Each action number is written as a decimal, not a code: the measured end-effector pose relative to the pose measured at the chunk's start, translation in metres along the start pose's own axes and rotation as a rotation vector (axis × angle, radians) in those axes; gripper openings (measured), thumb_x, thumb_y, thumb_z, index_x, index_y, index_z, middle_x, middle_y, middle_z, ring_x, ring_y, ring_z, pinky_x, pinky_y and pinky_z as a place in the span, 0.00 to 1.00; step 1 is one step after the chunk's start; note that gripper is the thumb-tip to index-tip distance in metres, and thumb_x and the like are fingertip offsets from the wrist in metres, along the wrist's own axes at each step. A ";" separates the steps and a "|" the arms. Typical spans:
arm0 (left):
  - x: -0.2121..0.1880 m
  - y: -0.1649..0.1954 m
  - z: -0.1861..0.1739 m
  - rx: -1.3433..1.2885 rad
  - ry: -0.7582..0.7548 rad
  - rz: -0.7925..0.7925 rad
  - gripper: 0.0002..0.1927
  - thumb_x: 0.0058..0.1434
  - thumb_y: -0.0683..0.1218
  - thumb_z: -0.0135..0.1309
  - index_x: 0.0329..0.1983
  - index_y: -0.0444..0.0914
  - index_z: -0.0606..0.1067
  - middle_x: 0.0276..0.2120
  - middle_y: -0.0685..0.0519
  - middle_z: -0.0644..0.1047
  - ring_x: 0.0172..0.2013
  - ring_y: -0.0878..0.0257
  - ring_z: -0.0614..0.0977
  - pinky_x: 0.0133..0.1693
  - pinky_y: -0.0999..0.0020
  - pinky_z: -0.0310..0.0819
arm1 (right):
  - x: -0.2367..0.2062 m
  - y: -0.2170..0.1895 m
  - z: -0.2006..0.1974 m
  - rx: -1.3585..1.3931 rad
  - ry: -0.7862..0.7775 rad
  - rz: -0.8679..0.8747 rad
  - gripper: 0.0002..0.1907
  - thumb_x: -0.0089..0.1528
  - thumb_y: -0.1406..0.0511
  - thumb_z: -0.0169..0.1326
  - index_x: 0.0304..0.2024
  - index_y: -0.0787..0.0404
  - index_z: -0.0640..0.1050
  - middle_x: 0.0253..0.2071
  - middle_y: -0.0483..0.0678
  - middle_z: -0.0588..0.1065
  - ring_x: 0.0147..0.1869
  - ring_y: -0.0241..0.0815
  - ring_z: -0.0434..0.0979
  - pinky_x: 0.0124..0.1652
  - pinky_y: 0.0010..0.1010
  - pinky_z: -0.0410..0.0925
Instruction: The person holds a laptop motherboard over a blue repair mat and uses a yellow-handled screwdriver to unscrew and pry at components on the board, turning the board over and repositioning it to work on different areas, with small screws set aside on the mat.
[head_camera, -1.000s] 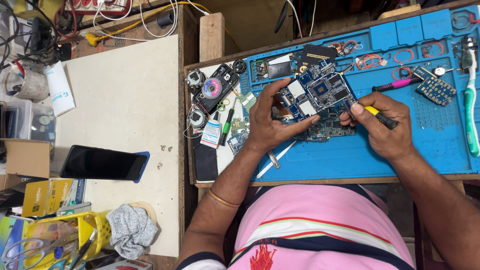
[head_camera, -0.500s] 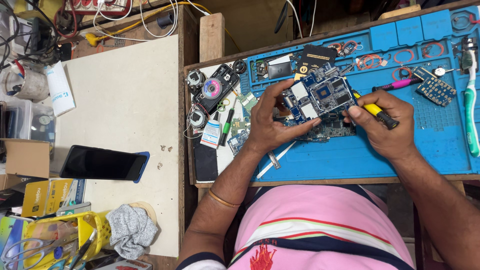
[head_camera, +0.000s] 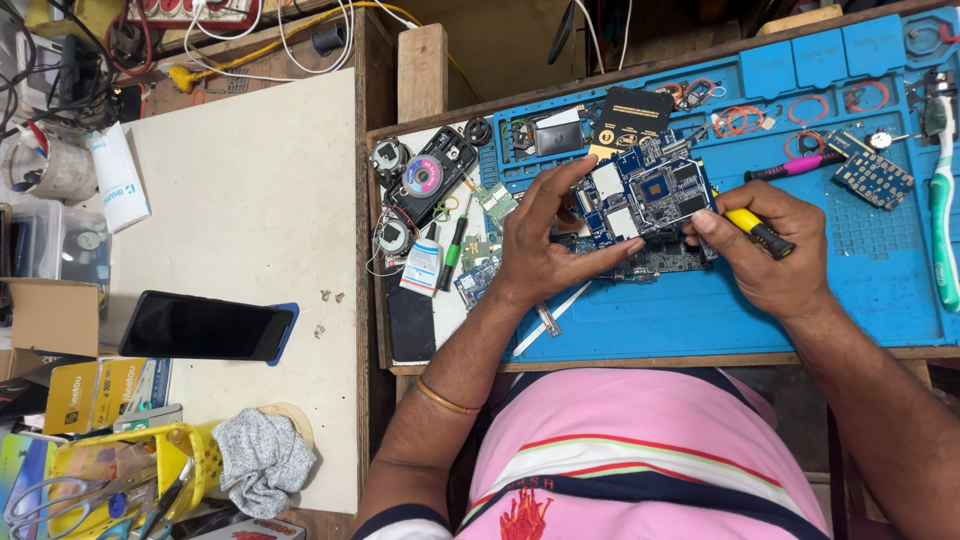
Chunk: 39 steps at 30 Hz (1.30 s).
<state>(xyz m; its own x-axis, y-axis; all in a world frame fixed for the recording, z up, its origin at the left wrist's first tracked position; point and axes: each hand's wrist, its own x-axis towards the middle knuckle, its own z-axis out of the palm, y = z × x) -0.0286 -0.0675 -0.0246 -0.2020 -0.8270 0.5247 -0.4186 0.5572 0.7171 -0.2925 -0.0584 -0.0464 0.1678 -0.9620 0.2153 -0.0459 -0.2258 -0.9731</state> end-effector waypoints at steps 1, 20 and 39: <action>0.000 -0.001 0.000 0.000 0.002 0.017 0.49 0.52 0.57 0.76 0.73 0.46 0.63 0.60 0.49 0.74 0.48 0.64 0.84 0.37 0.79 0.87 | 0.000 0.000 0.000 0.015 0.000 0.003 0.06 0.70 0.69 0.58 0.40 0.66 0.76 0.37 0.51 0.79 0.42 0.35 0.82 0.42 0.25 0.75; -0.001 0.001 0.001 -0.023 -0.018 -0.071 0.52 0.51 0.57 0.75 0.75 0.46 0.60 0.55 0.49 0.76 0.46 0.65 0.84 0.40 0.73 0.88 | -0.002 0.001 0.000 0.045 -0.012 0.000 0.05 0.70 0.70 0.57 0.40 0.66 0.76 0.36 0.51 0.79 0.41 0.35 0.82 0.43 0.25 0.75; -0.006 -0.002 0.002 -0.008 -0.001 -0.066 0.51 0.44 0.60 0.78 0.68 0.43 0.66 0.57 0.49 0.75 0.42 0.68 0.83 0.36 0.74 0.83 | -0.004 0.002 -0.001 0.027 -0.033 -0.044 0.10 0.75 0.65 0.53 0.42 0.66 0.78 0.34 0.51 0.80 0.39 0.34 0.81 0.44 0.26 0.74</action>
<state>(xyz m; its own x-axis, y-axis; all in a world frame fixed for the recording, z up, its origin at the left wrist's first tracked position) -0.0279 -0.0638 -0.0302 -0.1751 -0.8620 0.4757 -0.4237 0.5021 0.7539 -0.2943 -0.0548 -0.0490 0.2015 -0.9456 0.2554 -0.0117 -0.2630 -0.9647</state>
